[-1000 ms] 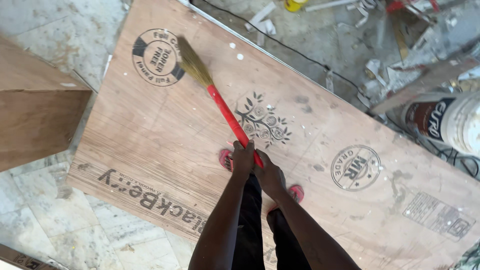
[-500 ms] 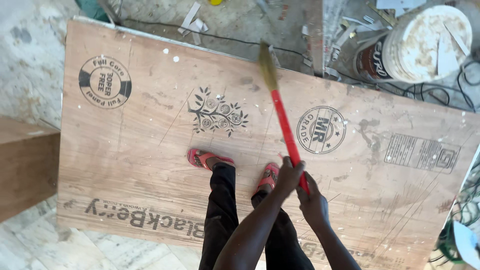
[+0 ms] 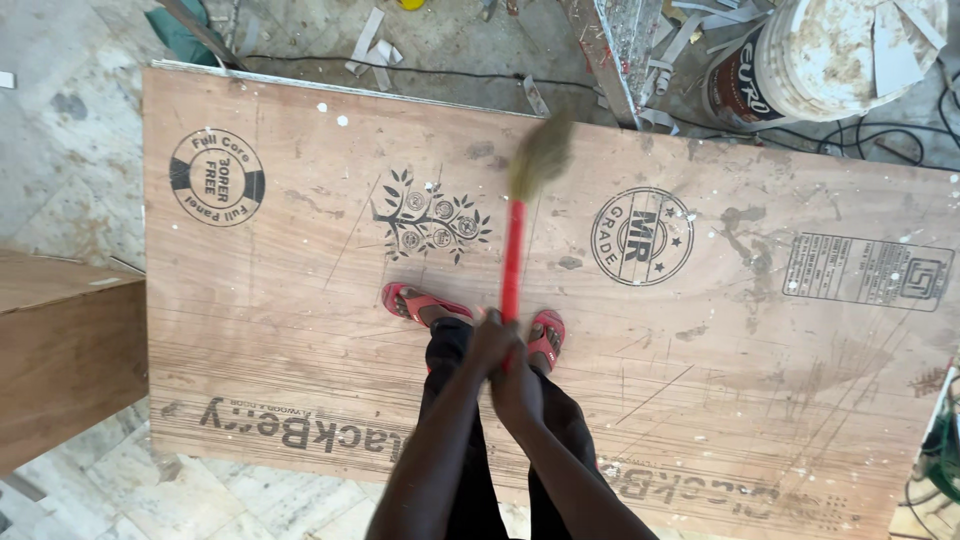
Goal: The person sweeps a large wooden panel and the surrounding tiled floor using a red broom. They move debris from the panel onto the floor and then sweep the area around stacked materials.
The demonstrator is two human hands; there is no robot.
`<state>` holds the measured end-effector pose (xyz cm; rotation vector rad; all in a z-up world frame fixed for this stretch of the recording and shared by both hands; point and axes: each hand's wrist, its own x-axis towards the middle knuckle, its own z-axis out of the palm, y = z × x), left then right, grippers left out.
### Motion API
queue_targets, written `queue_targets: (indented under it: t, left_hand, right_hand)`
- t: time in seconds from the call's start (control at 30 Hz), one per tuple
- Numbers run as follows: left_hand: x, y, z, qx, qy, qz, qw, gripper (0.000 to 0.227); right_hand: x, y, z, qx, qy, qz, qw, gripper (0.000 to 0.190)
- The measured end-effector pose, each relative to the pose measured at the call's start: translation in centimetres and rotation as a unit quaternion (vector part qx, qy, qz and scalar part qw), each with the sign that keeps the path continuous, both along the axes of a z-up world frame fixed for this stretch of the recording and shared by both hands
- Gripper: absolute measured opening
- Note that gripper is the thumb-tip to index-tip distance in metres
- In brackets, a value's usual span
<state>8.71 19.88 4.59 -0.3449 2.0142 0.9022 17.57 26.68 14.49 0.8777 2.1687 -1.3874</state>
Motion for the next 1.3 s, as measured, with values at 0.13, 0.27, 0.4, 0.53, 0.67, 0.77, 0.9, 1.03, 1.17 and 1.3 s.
queue_targets:
  t: [0.13, 0.27, 0.4, 0.53, 0.67, 0.77, 0.9, 1.03, 1.17, 1.3]
  left_hand:
    - [-7.8, -2.2, 3.4, -0.024, 0.089, 0.074, 0.993, 0.048]
    - [-9.6, -1.2, 7.9, 0.026, 0.12, 0.17, 0.978, 0.051]
    - [-5.7, -0.4, 9.7, 0.037, 0.096, 0.084, 0.991, 0.049]
    - [-1.3, -3.2, 10.0, 0.103, 0.03, -0.041, 0.993, 0.047]
    - [-2.0, -8.5, 6.4, 0.068, 0.006, -0.19, 0.979, 0.06]
    - [-5.3, -15.3, 6.4, -0.036, -0.078, -0.141, 0.986, 0.065]
    - [-14.2, -23.9, 7.6, -0.094, -0.013, -0.017, 0.995, 0.059]
    - [-22.5, -27.5, 7.6, -0.1, 0.09, 0.155, 0.979, 0.057]
    - [-25.4, -23.4, 6.5, 0.236, 0.028, 0.416, 0.878, 0.039]
    - [-24.9, -10.6, 7.6, 0.466, -0.105, 0.421, 0.771, 0.034]
  right_hand:
    - [-8.5, 0.0, 1.0, -0.02, 0.069, 0.031, 0.997, 0.06]
    - [-10.7, 2.8, 5.7, -0.19, -0.046, -0.058, 0.979, 0.059]
    - [-6.7, 1.6, 8.5, -0.248, -0.089, -0.113, 0.958, 0.052]
    - [-4.1, -2.6, 9.7, -0.261, -0.234, -0.206, 0.914, 0.033]
    - [-6.2, -8.2, 9.8, -0.316, -0.279, -0.228, 0.878, 0.024]
    - [-10.2, -13.6, 10.0, -0.329, -0.298, -0.162, 0.881, 0.024]
    - [-18.7, -19.8, 7.8, -0.346, -0.272, -0.031, 0.897, 0.021]
    - [-28.1, -21.3, 4.2, -0.32, -0.22, 0.044, 0.921, 0.019]
    - [-30.9, -15.0, 4.9, -0.373, 0.082, 0.084, 0.92, 0.066]
    - [-32.7, -4.4, 14.2, 0.337, 0.067, 0.362, 0.867, 0.06]
